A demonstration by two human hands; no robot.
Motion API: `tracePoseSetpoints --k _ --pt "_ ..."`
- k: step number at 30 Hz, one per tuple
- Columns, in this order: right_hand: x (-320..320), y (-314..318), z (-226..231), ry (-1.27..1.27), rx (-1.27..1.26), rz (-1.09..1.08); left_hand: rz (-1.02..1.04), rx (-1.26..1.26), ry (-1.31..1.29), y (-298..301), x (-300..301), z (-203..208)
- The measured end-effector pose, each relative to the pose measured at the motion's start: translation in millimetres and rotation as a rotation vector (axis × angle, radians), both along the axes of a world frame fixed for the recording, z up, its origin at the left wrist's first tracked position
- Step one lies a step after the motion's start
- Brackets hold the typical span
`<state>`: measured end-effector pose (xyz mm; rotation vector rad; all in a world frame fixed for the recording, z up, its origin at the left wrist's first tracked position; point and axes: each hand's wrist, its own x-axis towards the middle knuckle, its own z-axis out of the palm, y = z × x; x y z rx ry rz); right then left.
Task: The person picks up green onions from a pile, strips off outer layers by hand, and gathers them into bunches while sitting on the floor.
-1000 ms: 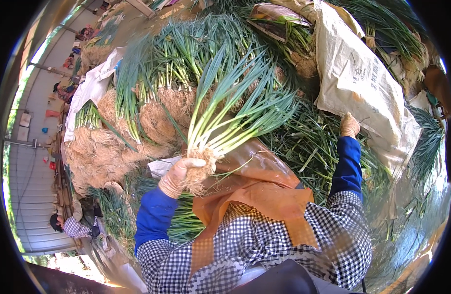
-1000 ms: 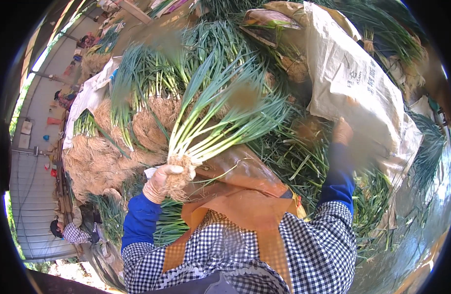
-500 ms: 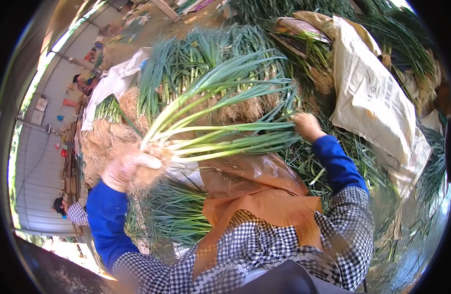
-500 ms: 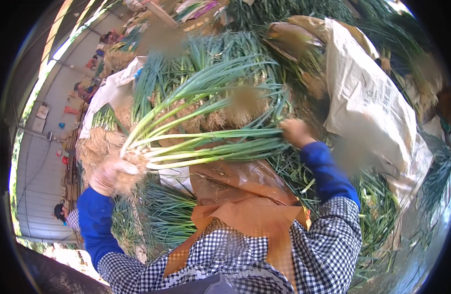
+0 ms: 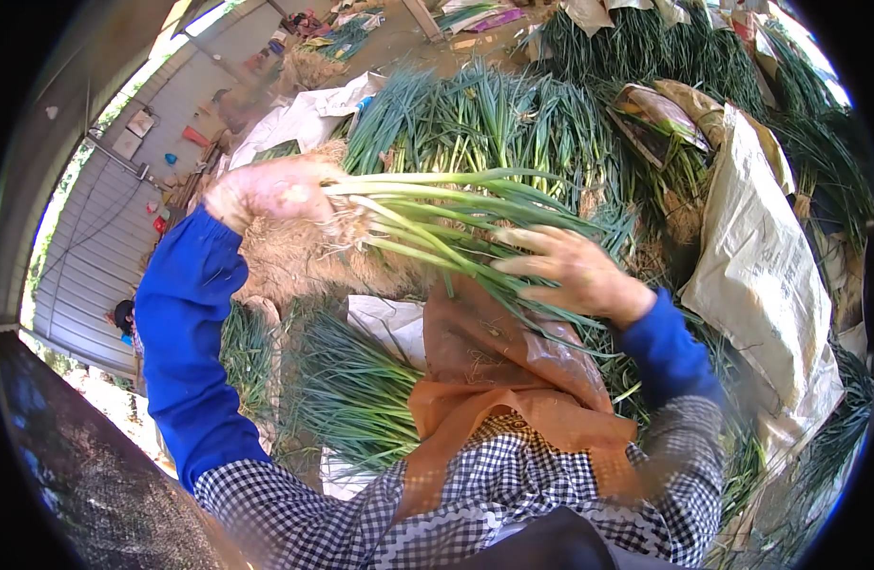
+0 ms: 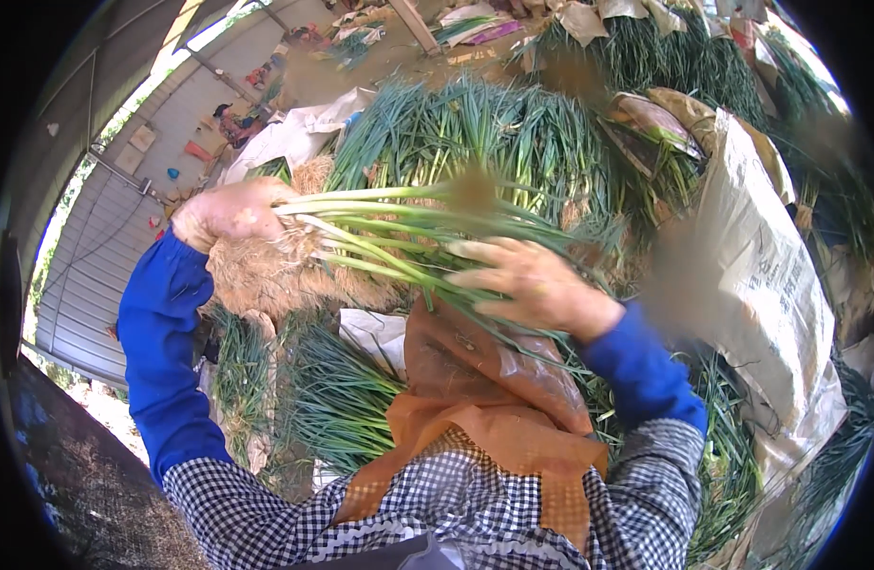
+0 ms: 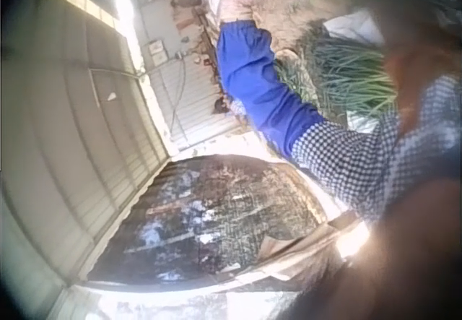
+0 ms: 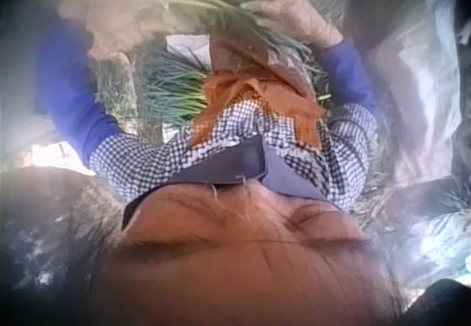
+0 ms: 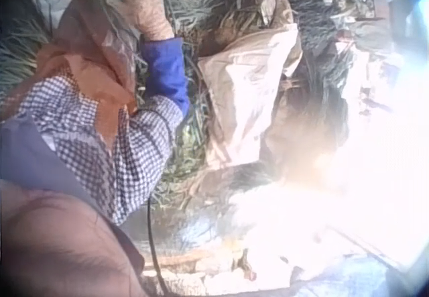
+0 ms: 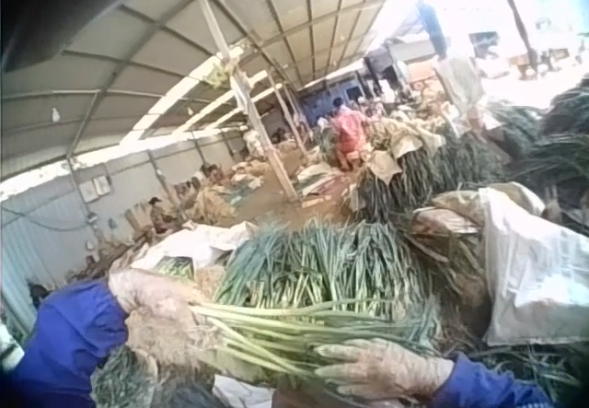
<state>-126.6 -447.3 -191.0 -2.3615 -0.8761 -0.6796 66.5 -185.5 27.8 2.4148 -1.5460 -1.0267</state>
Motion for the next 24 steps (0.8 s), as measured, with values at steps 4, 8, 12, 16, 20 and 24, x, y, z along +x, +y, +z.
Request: tracePoseSetpoints --k 4,8,12,16,20,24 --pt "46 27 -60 0.025 0.115 0.003 -0.139 -0.101 -0.21 -20 -8 16" --pt "-21 -51 -224 0.552 -0.376 -0.068 -0.324 0.068 -0.389 -9 -13 42" --pt "-181 -158 -313 1.297 -1.261 -0.263 -0.123 -0.19 -0.56 26 -4 23" --pt "-159 -135 -129 1.373 -0.72 -0.905 -0.084 0.111 -0.848 4 -17 10" --pt "-70 -110 -6 0.077 -0.146 -0.562 -0.683 -0.038 -1.255 -23 -40 -6" --pt "17 -39 88 -0.21 0.052 -0.027 -0.838 -0.038 -1.408 -44 -77 -11"
